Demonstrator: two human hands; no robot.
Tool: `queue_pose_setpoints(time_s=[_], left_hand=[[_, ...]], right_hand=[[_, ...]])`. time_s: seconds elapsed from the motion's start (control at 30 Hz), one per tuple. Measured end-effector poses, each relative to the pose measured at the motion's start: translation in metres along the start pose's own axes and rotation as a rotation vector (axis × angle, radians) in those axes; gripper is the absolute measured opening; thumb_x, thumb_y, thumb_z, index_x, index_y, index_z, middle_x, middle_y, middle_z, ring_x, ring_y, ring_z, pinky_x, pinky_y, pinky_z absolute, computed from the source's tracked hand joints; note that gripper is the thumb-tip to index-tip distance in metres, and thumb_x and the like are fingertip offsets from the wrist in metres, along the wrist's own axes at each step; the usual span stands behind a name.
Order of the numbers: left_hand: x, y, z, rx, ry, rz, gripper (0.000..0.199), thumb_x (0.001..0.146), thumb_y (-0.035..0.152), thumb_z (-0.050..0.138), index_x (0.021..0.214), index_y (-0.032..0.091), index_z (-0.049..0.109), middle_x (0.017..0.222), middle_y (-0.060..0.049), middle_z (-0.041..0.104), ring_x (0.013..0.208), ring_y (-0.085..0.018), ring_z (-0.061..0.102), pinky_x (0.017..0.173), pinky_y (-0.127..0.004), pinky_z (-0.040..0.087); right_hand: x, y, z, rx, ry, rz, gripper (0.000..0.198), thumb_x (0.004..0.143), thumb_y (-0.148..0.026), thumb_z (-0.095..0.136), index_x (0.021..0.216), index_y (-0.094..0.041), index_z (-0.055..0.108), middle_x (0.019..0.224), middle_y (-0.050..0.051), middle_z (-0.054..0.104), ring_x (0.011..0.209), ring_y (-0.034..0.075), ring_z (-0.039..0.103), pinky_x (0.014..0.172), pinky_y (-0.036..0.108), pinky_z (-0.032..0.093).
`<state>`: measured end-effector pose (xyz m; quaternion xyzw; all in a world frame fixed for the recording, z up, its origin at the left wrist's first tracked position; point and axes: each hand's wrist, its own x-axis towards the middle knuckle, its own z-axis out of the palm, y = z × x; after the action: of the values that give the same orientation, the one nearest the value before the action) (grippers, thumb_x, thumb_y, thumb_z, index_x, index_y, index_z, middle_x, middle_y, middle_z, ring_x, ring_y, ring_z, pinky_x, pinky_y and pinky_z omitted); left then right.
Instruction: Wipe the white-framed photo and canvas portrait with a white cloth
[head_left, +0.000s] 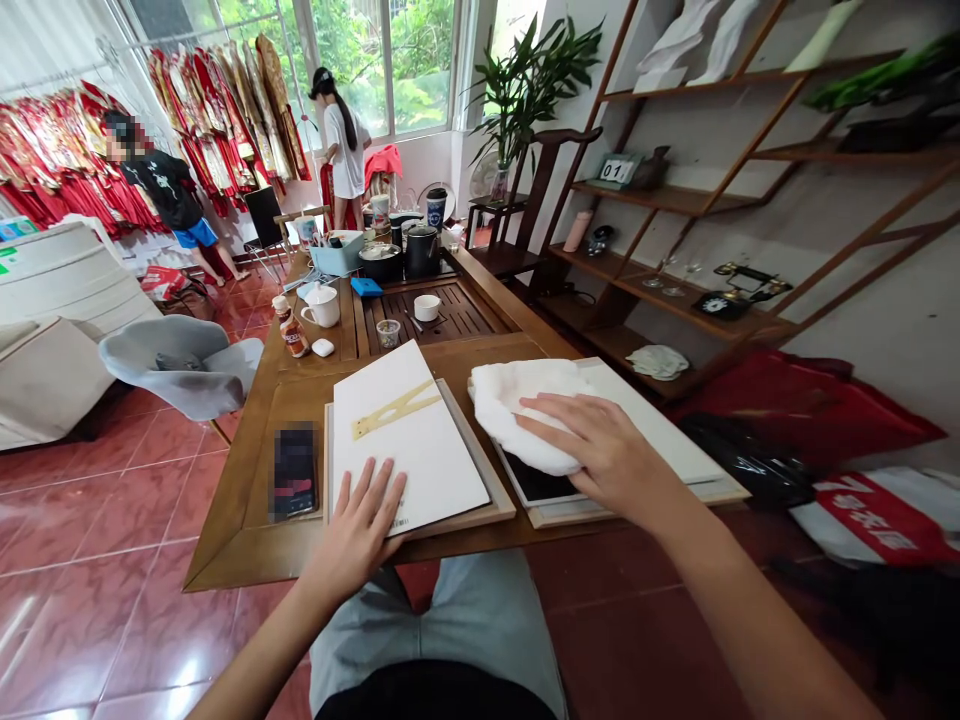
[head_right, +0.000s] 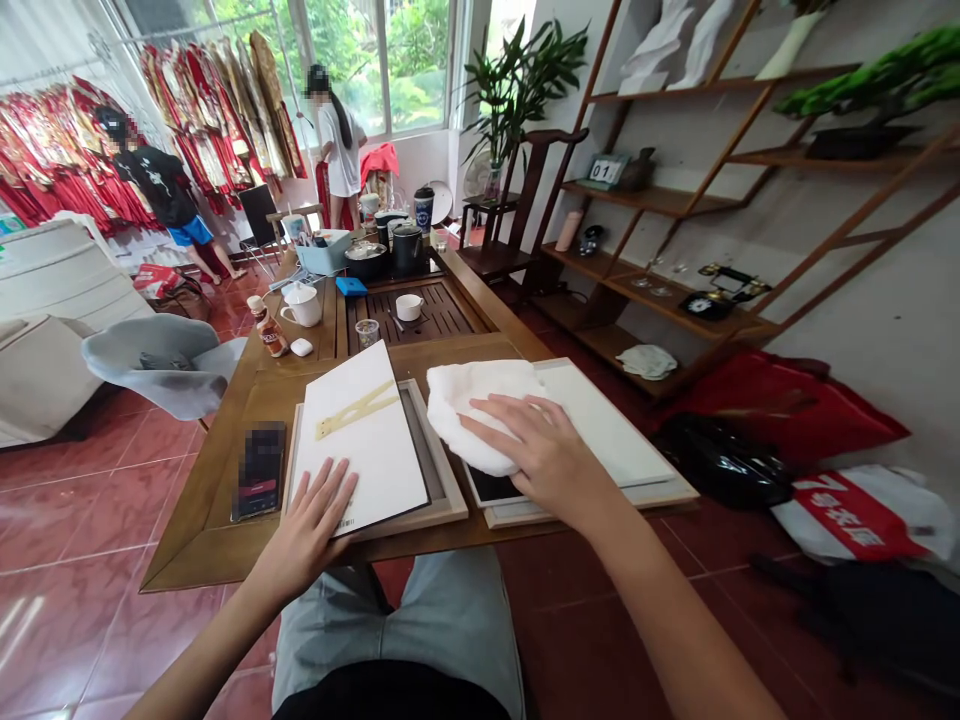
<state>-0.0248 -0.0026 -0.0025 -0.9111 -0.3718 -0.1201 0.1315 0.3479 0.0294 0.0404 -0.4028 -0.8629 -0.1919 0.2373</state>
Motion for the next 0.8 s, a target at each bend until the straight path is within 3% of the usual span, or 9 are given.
queue_pose_setpoints(time_s=[0.2, 0.33, 0.43, 0.53, 0.6, 0.67, 0.73, 0.8], left_hand=[[-0.003, -0.002, 0.002, -0.076, 0.038, -0.027, 0.078, 0.108, 0.038, 0.042, 0.166, 0.017, -0.005, 0.164, -0.021, 0.033, 0.158, -0.035, 0.014, 0.118, -0.061, 0.037], [-0.003, 0.0, 0.003, -0.077, 0.046, -0.03, 0.077, 0.108, 0.038, 0.042, 0.166, 0.017, -0.005, 0.164, -0.021, 0.034, 0.157, -0.035, 0.013, 0.119, -0.061, 0.036], [-0.003, 0.001, 0.004, -0.078, 0.042, -0.031, 0.08, 0.108, 0.039, 0.044, 0.166, 0.017, -0.005, 0.164, -0.021, 0.033, 0.158, -0.035, 0.013, 0.12, -0.06, 0.035], [-0.004, 0.001, 0.004, -0.081, 0.036, -0.03, 0.081, 0.107, 0.038, 0.045, 0.166, 0.016, -0.006, 0.165, -0.021, 0.033, 0.157, -0.035, 0.013, 0.12, -0.061, 0.035], [-0.004, 0.001, 0.004, -0.083, 0.033, -0.031, 0.08, 0.108, 0.038, 0.045, 0.166, 0.016, -0.006, 0.164, -0.022, 0.033, 0.157, -0.036, 0.013, 0.119, -0.061, 0.035], [-0.005, 0.002, 0.004, -0.083, 0.034, -0.033, 0.08, 0.108, 0.039, 0.044, 0.166, 0.016, -0.007, 0.164, -0.022, 0.032, 0.157, -0.036, 0.013, 0.12, -0.061, 0.034], [-0.005, 0.002, 0.005, -0.08, 0.03, -0.031, 0.081, 0.107, 0.041, 0.045, 0.166, 0.015, -0.005, 0.164, -0.023, 0.031, 0.157, -0.036, 0.014, 0.121, -0.06, 0.032], [-0.006, 0.003, 0.006, -0.072, 0.019, -0.022, 0.081, 0.107, 0.041, 0.048, 0.166, 0.014, -0.001, 0.164, -0.024, 0.031, 0.157, -0.036, 0.014, 0.122, -0.06, 0.031]], right_hand=[[0.018, -0.029, 0.025, -0.092, -0.108, -0.168, 0.058, 0.084, 0.003, 0.051, 0.135, -0.022, 0.062, 0.136, 0.011, 0.068, 0.125, 0.032, 0.061, 0.103, 0.057, 0.044], [0.032, -0.049, 0.058, 0.106, -0.186, -0.242, 0.036, 0.089, -0.006, 0.057, 0.118, -0.02, 0.073, 0.132, 0.013, 0.07, 0.13, 0.031, 0.057, 0.113, 0.06, 0.038], [0.039, -0.058, 0.075, 0.236, -0.25, -0.219, 0.044, 0.083, -0.005, 0.06, 0.119, -0.024, 0.075, 0.122, 0.01, 0.074, 0.125, 0.027, 0.061, 0.121, 0.055, 0.033], [0.043, -0.056, 0.074, 0.367, -0.287, -0.181, 0.053, 0.075, -0.015, 0.067, 0.127, -0.022, 0.072, 0.131, 0.012, 0.07, 0.133, 0.03, 0.055, 0.126, 0.055, 0.023], [0.044, -0.048, 0.066, 0.663, -0.304, -0.049, 0.059, 0.071, -0.022, 0.07, 0.13, -0.021, 0.071, 0.143, 0.014, 0.063, 0.142, 0.034, 0.047, 0.128, 0.058, 0.016], [0.048, -0.038, 0.058, 1.054, -0.255, 0.22, 0.057, 0.07, -0.027, 0.071, 0.127, -0.022, 0.072, 0.148, 0.013, 0.059, 0.145, 0.035, 0.044, 0.127, 0.059, 0.016], [0.056, -0.029, 0.053, 1.312, -0.171, 0.482, 0.049, 0.079, -0.036, 0.066, 0.125, -0.023, 0.072, 0.144, 0.012, 0.063, 0.139, 0.034, 0.051, 0.122, 0.057, 0.03], [0.068, -0.026, 0.054, 1.423, -0.135, 0.648, 0.05, 0.089, -0.047, 0.054, 0.129, -0.02, 0.068, 0.132, 0.014, 0.07, 0.124, 0.031, 0.064, 0.11, 0.052, 0.048]])
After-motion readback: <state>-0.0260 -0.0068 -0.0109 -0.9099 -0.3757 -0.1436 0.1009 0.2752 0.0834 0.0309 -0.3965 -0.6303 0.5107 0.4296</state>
